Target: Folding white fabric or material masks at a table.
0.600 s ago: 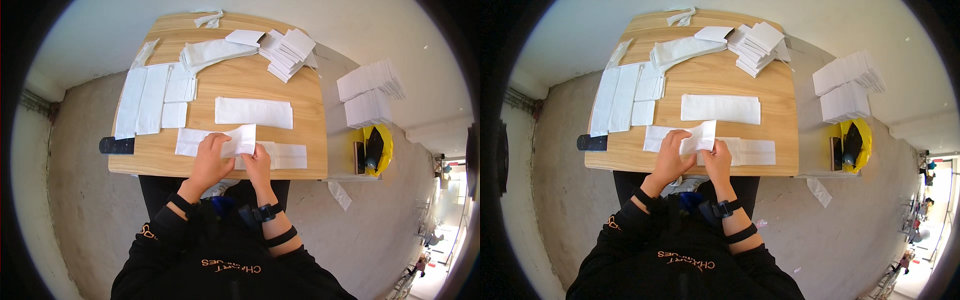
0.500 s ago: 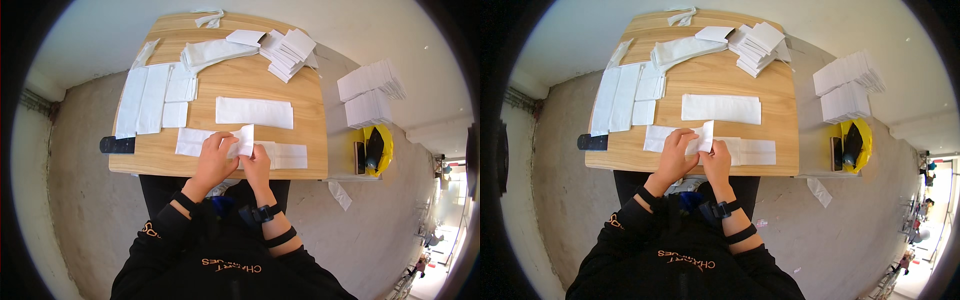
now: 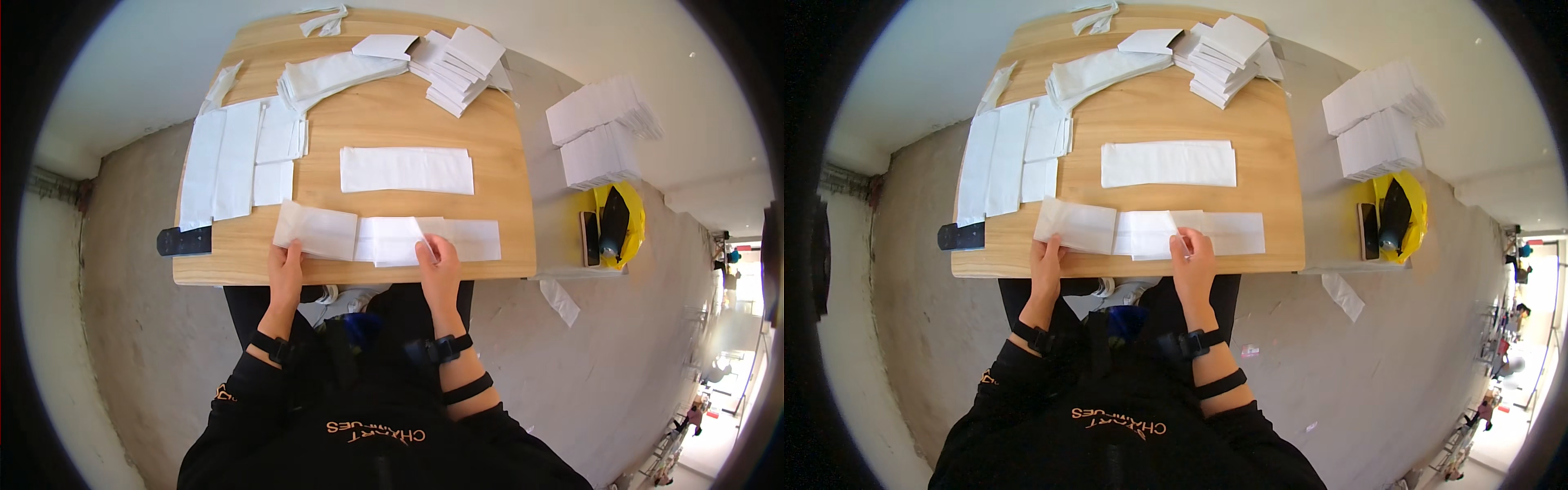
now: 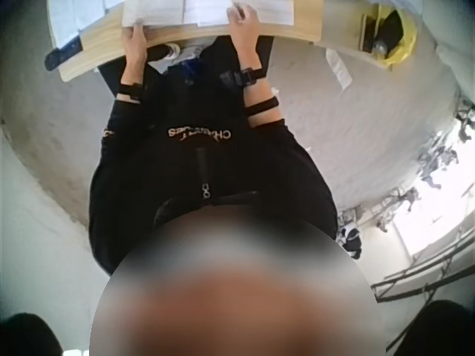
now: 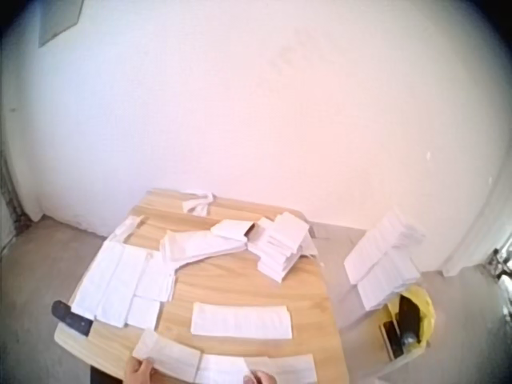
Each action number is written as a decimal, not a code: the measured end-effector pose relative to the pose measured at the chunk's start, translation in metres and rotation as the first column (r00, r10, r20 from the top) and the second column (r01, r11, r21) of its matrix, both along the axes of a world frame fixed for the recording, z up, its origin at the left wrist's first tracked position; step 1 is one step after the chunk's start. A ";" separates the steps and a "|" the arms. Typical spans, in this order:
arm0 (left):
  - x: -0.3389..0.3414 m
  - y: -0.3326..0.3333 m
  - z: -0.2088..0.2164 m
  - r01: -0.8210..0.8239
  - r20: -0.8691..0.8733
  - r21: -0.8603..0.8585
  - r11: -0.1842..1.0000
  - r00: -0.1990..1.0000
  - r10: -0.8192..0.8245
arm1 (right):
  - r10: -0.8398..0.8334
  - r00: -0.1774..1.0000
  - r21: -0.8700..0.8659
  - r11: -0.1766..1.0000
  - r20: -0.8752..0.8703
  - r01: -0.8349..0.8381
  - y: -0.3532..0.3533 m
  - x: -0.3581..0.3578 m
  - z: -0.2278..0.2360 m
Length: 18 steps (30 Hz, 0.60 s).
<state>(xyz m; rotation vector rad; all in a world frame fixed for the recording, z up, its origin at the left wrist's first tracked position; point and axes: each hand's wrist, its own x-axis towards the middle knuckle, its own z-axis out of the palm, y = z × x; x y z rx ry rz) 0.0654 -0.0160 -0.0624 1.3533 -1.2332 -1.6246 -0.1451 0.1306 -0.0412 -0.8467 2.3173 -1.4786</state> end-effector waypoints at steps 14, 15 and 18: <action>-0.008 0.016 0.006 0.046 0.009 -0.171 0.984 0.999 -0.045 | -0.139 0.989 0.208 0.970 0.047 0.127 0.012 -0.028 0.004; -0.009 0.016 0.005 0.055 0.028 -0.207 0.977 0.998 -0.050 | -0.140 0.989 0.208 0.970 0.048 0.127 0.012 -0.029 0.004; -0.009 0.016 0.005 0.046 -0.012 -0.177 0.983 0.999 -0.048 | -0.139 0.990 0.250 0.960 0.039 0.125 0.013 -0.030 0.003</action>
